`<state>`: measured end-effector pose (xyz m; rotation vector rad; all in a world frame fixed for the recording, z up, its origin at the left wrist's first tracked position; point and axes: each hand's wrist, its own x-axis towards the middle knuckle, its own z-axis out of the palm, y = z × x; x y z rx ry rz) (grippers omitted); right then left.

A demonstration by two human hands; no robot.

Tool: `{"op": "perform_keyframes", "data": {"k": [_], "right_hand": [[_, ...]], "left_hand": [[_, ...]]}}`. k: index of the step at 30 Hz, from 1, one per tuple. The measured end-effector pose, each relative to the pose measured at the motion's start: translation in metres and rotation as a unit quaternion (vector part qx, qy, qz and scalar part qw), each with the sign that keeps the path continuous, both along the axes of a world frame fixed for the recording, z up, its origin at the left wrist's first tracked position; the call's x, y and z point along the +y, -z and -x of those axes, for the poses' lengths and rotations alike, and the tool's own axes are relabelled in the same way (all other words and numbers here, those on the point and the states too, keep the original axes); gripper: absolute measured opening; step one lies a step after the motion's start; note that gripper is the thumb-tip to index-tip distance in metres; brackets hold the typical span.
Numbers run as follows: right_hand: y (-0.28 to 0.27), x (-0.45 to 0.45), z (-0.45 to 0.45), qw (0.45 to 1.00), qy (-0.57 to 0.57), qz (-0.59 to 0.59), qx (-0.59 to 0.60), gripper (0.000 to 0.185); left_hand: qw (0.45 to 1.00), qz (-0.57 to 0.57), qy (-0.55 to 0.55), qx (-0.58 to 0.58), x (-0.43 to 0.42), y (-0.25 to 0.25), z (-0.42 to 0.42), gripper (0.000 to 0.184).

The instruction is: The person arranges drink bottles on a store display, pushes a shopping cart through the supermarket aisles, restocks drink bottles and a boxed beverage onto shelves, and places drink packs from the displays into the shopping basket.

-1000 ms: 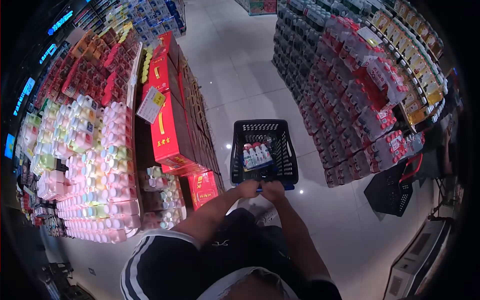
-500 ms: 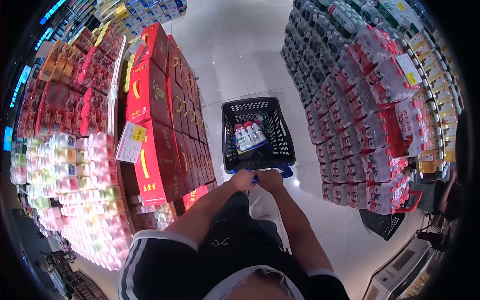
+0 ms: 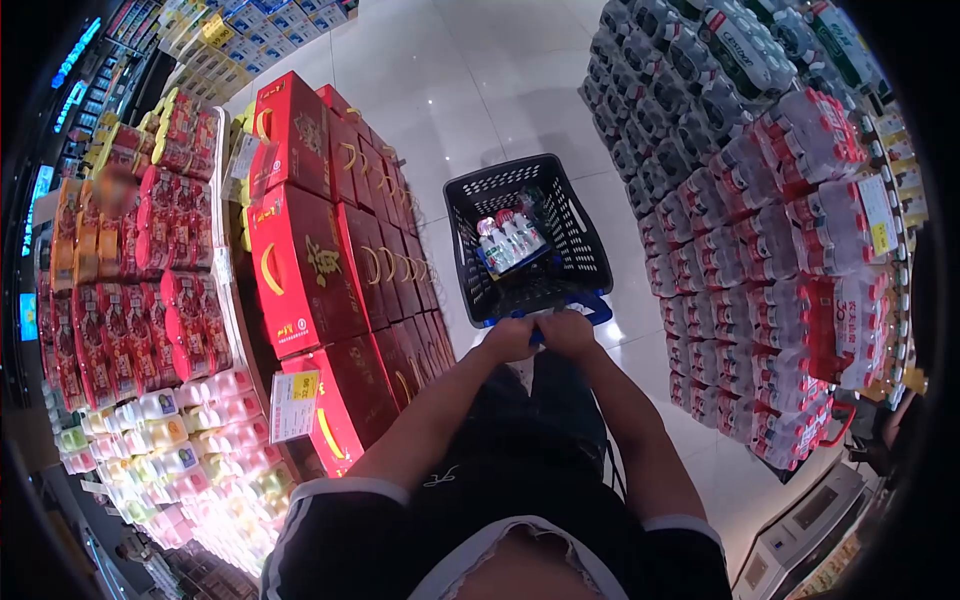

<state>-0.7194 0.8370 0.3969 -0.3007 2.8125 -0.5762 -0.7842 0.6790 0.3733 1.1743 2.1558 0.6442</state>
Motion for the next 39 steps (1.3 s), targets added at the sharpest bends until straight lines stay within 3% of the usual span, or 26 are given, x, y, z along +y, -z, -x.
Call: {"op": "perform_keyframes", "data": {"k": [7, 11, 13, 15, 20, 25, 28, 30, 39], "right_hand": [[0.019, 0.026, 0.126, 0.998, -0.025, -0.007, 0.062, 0.015], [0.007, 0.039, 0.214, 0.997, -0.067, -0.049, -0.01, 0.02], [0.01, 0.055, 0.253, 0.996, -0.065, 0.056, 0.021, 0.021], [0.007, 0.075, 0.29, 0.995, -0.094, 0.038, 0.022, 0.022], [0.016, 0.103, 0.379, 0.99, -0.132, -0.04, -0.026, 0.03], [0.006, 0.116, 0.474, 0.982, -0.178, -0.048, -0.047, 0.028], [0.018, 0.121, 0.53, 0.981, -0.177, -0.061, -0.055, 0.028], [-0.008, 0.12, 0.569, 0.989, -0.139, -0.028, -0.03, 0.018], [-0.005, 0.131, 0.712, 0.972, -0.218, -0.085, -0.035, 0.02]], "left_hand": [[0.999, -0.022, -0.048, 0.007, 0.023, 0.0, 0.123, 0.038], [0.996, 0.058, -0.057, 0.03, 0.034, 0.014, 0.199, 0.037], [0.996, 0.036, -0.078, 0.039, 0.039, 0.02, 0.235, 0.034], [0.994, -0.003, -0.077, 0.076, 0.044, 0.016, 0.268, 0.033], [0.993, 0.04, -0.072, 0.081, 0.058, -0.003, 0.348, 0.032], [0.985, -0.02, -0.106, 0.134, 0.066, 0.004, 0.431, 0.032], [0.984, -0.038, -0.114, 0.134, 0.071, 0.011, 0.483, 0.032], [0.981, -0.06, -0.131, 0.129, 0.074, 0.008, 0.516, 0.033], [0.983, -0.041, -0.155, 0.088, 0.083, 0.005, 0.649, 0.03]]}}
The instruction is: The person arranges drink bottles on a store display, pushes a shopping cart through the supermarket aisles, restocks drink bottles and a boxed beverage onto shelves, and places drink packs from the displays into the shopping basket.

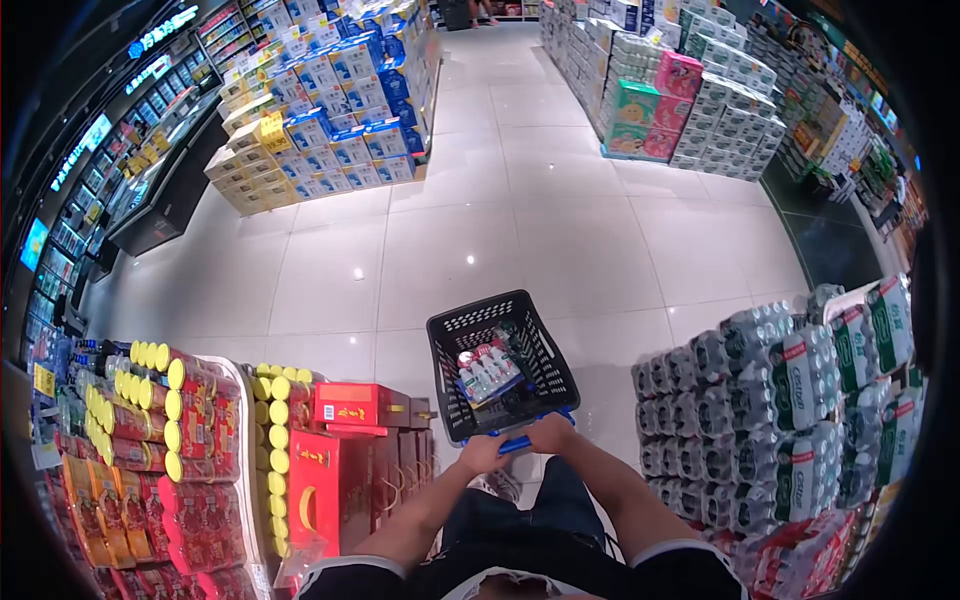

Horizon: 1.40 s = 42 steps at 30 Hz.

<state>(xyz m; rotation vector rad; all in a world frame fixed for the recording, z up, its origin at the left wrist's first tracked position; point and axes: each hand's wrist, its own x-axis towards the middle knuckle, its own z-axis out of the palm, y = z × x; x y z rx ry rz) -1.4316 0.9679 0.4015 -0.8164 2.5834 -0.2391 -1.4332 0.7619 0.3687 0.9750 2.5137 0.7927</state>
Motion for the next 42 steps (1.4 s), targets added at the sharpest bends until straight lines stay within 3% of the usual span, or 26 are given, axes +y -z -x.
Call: {"op": "perform_keyframes", "data": {"k": [13, 17, 29, 33, 40, 42], "right_hand": [[0.009, -0.001, 0.216, 0.996, -0.078, 0.019, 0.028, 0.025], [0.016, -0.005, 0.297, 0.991, -0.126, 0.021, 0.047, 0.025], [-0.006, -0.075, 0.503, 0.964, -0.262, -0.034, -0.01, 0.023], [0.014, -0.106, 0.567, 0.947, -0.312, -0.039, 0.064, 0.026], [0.024, -0.161, 0.65, 0.94, -0.327, 0.006, 0.095, 0.02], [0.019, -0.179, 0.669, 0.936, -0.344, -0.045, 0.063, 0.018]], "left_hand": [[0.993, -0.01, -0.117, 0.02, 0.003, 0.001, 0.177, 0.031], [0.983, 0.06, -0.174, -0.021, 0.004, -0.003, 0.236, 0.031], [0.957, 0.03, -0.29, 0.005, -0.04, 0.002, 0.393, 0.034], [0.945, 0.04, -0.325, -0.014, -0.057, -0.001, 0.442, 0.033], [0.922, 0.001, -0.388, 0.0, -0.099, -0.007, 0.511, 0.032], [0.913, -0.01, -0.407, 0.016, -0.109, -0.002, 0.52, 0.032]]}}
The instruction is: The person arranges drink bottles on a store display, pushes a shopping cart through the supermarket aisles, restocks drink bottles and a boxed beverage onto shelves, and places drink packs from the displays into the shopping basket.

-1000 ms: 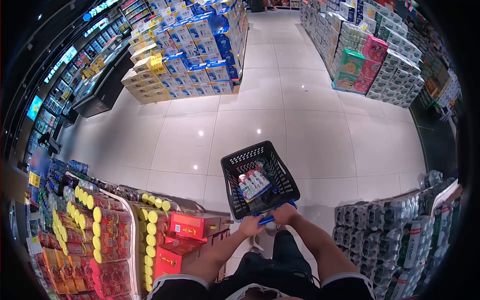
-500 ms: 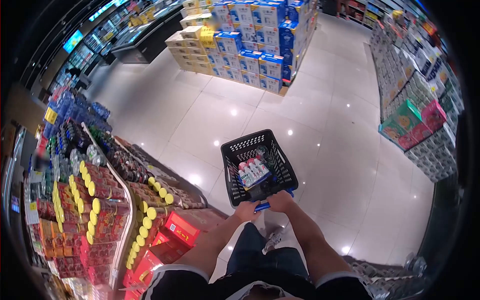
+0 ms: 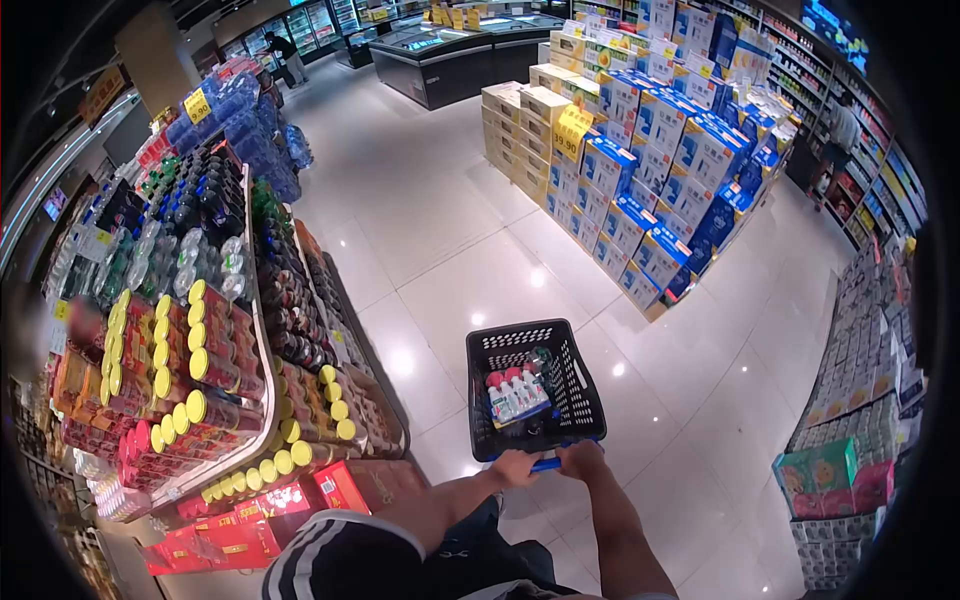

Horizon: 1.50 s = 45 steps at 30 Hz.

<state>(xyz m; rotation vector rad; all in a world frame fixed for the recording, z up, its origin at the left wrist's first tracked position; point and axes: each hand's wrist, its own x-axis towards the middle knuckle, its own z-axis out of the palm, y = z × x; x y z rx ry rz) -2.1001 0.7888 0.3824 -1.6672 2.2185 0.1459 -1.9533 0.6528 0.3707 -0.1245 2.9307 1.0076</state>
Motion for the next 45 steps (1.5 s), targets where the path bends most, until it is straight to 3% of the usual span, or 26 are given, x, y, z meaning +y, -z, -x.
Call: {"op": "perform_keyframes", "data": {"k": [5, 9, 13, 17, 23, 26, 29, 32, 36, 37, 40, 43, 45], "right_hand": [[-0.008, -0.043, 0.043, 1.0, -0.014, -0.006, -0.025, 0.017], [-0.007, -0.071, 0.067, 0.997, -0.041, -0.019, -0.058, 0.018], [-0.004, -0.105, 0.098, 0.994, -0.094, -0.006, -0.058, 0.019], [-0.011, -0.147, 0.123, 0.989, -0.114, -0.075, -0.063, 0.021], [-0.003, -0.205, 0.17, 0.978, -0.177, 0.012, -0.108, 0.019], [-0.005, -0.247, 0.187, 0.966, -0.232, -0.015, -0.112, 0.02], [0.001, -0.288, 0.201, 0.954, -0.287, 0.01, -0.085, 0.022], [-0.01, -0.331, 0.216, 0.949, -0.299, 0.012, -0.102, 0.023], [0.01, -0.381, 0.233, 0.937, -0.333, -0.006, -0.107, 0.037], [0.004, -0.395, 0.238, 0.933, -0.343, -0.006, -0.106, 0.037], [0.0, -0.444, 0.25, 0.902, -0.338, -0.144, -0.225, 0.065], [-0.007, -0.487, 0.253, 0.866, -0.395, -0.22, -0.212, 0.062], [0.011, -0.504, 0.257, 0.867, -0.386, -0.204, -0.241, 0.056]], "left_hand": [[0.991, -0.018, 0.006, 0.134, -0.033, 0.023, 0.03, 0.033], [0.993, -0.077, -0.02, 0.089, -0.059, 0.012, 0.052, 0.036], [0.996, -0.084, -0.026, 0.006, -0.088, 0.01, 0.076, 0.038], [0.995, -0.059, -0.036, -0.07, -0.118, 0.017, 0.097, 0.038], [0.992, -0.082, -0.093, -0.028, -0.165, 0.018, 0.126, 0.038], [0.983, -0.06, -0.159, -0.068, -0.191, 0.008, 0.138, 0.053], [0.97, -0.054, -0.226, -0.069, -0.217, 0.011, 0.15, 0.037], [0.915, -0.008, -0.402, 0.031, -0.232, 0.006, 0.165, 0.028], [0.762, -0.127, -0.629, 0.091, -0.252, 0.003, 0.192, 0.017], [0.755, -0.125, -0.636, 0.093, -0.26, 0.001, 0.197, 0.017], [0.714, -0.107, -0.679, 0.135, -0.288, -0.002, 0.208, 0.01], [0.701, -0.106, -0.688, 0.155, -0.314, 0.012, 0.211, 0.011], [0.697, -0.132, -0.698, 0.097, -0.333, 0.003, 0.215, 0.011]]}}
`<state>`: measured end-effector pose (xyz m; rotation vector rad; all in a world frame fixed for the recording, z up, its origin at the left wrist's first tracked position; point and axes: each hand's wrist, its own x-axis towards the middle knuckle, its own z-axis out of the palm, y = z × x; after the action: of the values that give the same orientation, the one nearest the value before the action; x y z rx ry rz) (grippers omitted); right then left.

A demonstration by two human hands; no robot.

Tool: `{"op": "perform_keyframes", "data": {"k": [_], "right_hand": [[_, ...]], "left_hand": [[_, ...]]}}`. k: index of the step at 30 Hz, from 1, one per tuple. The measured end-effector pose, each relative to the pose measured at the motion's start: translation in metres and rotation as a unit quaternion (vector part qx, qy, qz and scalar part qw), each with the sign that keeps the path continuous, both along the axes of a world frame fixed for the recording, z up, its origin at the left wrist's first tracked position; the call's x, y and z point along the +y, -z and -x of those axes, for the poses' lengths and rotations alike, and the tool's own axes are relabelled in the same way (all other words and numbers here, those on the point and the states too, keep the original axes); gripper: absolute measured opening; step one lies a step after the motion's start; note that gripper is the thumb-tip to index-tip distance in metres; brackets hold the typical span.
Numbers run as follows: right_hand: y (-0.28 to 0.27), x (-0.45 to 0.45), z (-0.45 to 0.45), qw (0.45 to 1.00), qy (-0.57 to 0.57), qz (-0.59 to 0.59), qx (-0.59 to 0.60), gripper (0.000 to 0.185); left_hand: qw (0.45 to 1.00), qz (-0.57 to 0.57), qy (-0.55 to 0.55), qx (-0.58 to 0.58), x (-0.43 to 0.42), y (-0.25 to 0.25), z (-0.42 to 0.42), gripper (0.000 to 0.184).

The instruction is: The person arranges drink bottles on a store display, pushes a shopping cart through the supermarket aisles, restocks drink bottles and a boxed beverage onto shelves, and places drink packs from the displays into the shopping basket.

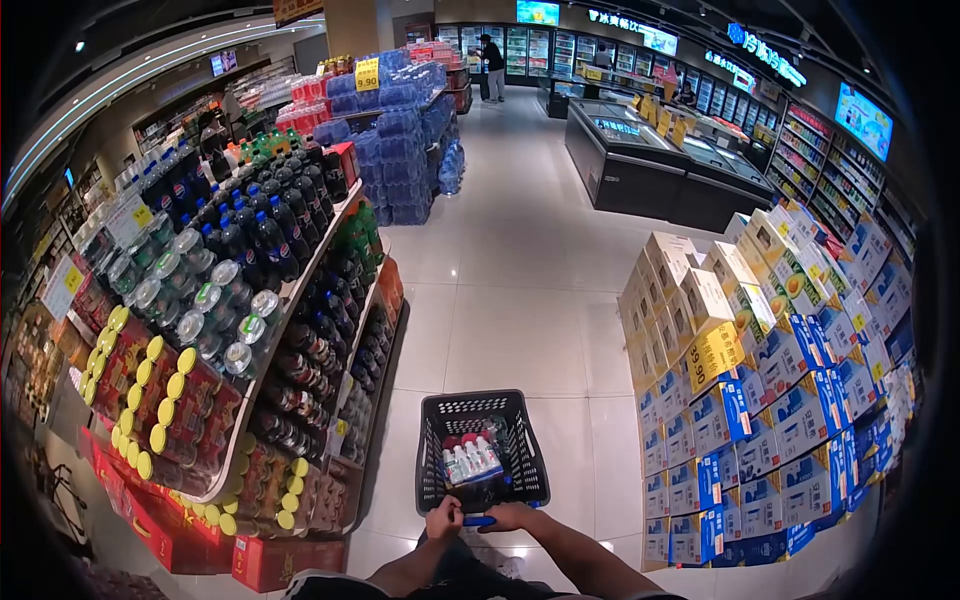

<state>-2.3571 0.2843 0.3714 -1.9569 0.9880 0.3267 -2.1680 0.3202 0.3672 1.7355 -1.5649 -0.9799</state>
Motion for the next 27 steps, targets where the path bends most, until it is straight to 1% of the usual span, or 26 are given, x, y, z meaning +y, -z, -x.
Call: {"op": "perform_keyframes", "data": {"k": [2, 4, 5, 6, 8, 9, 10, 12, 13, 14, 16, 18, 20, 21, 24, 27], "right_hand": [[-0.006, -0.022, 0.001, 1.0, 0.012, -0.014, -0.016, 0.052], [-0.011, -0.046, 0.0, 0.999, 0.017, -0.04, -0.007, 0.051], [-0.011, -0.059, -0.001, 0.999, -0.003, -0.038, -0.009, 0.053], [-0.01, -0.074, 0.0, 0.994, 0.004, -0.106, -0.031, 0.056], [0.001, -0.103, 0.001, 0.99, -0.008, -0.144, -0.005, 0.058], [-0.002, -0.117, 0.003, 0.994, -0.031, -0.1, -0.023, 0.059], [0.001, -0.125, 0.003, 0.994, -0.027, -0.103, -0.019, 0.059], [0.008, -0.147, 0.004, 1.0, -0.012, -0.002, 0.009, 0.06], [-0.003, -0.161, 0.003, 0.999, -0.007, -0.016, 0.035, 0.06], [-0.002, -0.175, 0.0, 0.998, -0.001, -0.011, 0.06, 0.058], [-0.004, -0.205, -0.002, 0.998, -0.003, -0.016, 0.06, 0.058], [-0.003, -0.233, -0.008, 0.998, -0.005, -0.008, 0.059, 0.058], [-0.005, -0.261, -0.004, 0.999, 0.006, 0.006, 0.05, 0.058], [0.006, -0.275, -0.004, 0.998, 0.009, 0.025, 0.053, 0.059], [-0.002, -0.319, -0.006, 0.997, 0.033, 0.063, 0.019, 0.06], [-0.014, -0.367, -0.01, 0.998, 0.045, 0.037, 0.02, 0.057]], "left_hand": [[0.999, 0.039, 0.013, -0.008, -0.02, 0.011, 0.0, 0.01], [0.997, 0.065, 0.023, 0.022, -0.039, 0.015, -0.001, 0.009], [0.998, 0.059, 0.029, -0.009, -0.051, 0.009, -0.001, 0.008], [0.998, 0.055, 0.011, 0.004, -0.061, 0.015, 0.001, 0.006], [0.997, 0.062, 0.032, -0.013, -0.087, 0.009, 0.0, 0.008], [0.997, 0.059, 0.047, -0.029, -0.102, 0.012, -0.001, 0.011], [0.997, 0.056, 0.05, -0.025, -0.114, 0.017, -0.002, 0.011], [0.994, 0.057, 0.088, 0.008, -0.141, 0.024, -0.005, 0.012], [0.993, 0.066, 0.097, 0.024, -0.155, 0.03, -0.006, 0.013], [0.993, 0.072, 0.094, 0.015, -0.17, 0.024, -0.005, 0.012], [0.993, 0.062, 0.1, -0.013, -0.198, 0.013, -0.007, 0.01], [0.992, 0.081, 0.096, -0.016, -0.226, 0.017, -0.013, 0.01], [0.994, 0.057, 0.092, 0.013, -0.259, 0.005, -0.007, 0.012], [0.994, 0.028, 0.103, 0.025, -0.275, -0.003, -0.009, 0.013], [0.991, 0.013, 0.133, 0.011, -0.324, 0.003, -0.014, 0.013], [0.99, -0.018, 0.137, -0.022, -0.373, 0.01, -0.015, 0.016]]}}
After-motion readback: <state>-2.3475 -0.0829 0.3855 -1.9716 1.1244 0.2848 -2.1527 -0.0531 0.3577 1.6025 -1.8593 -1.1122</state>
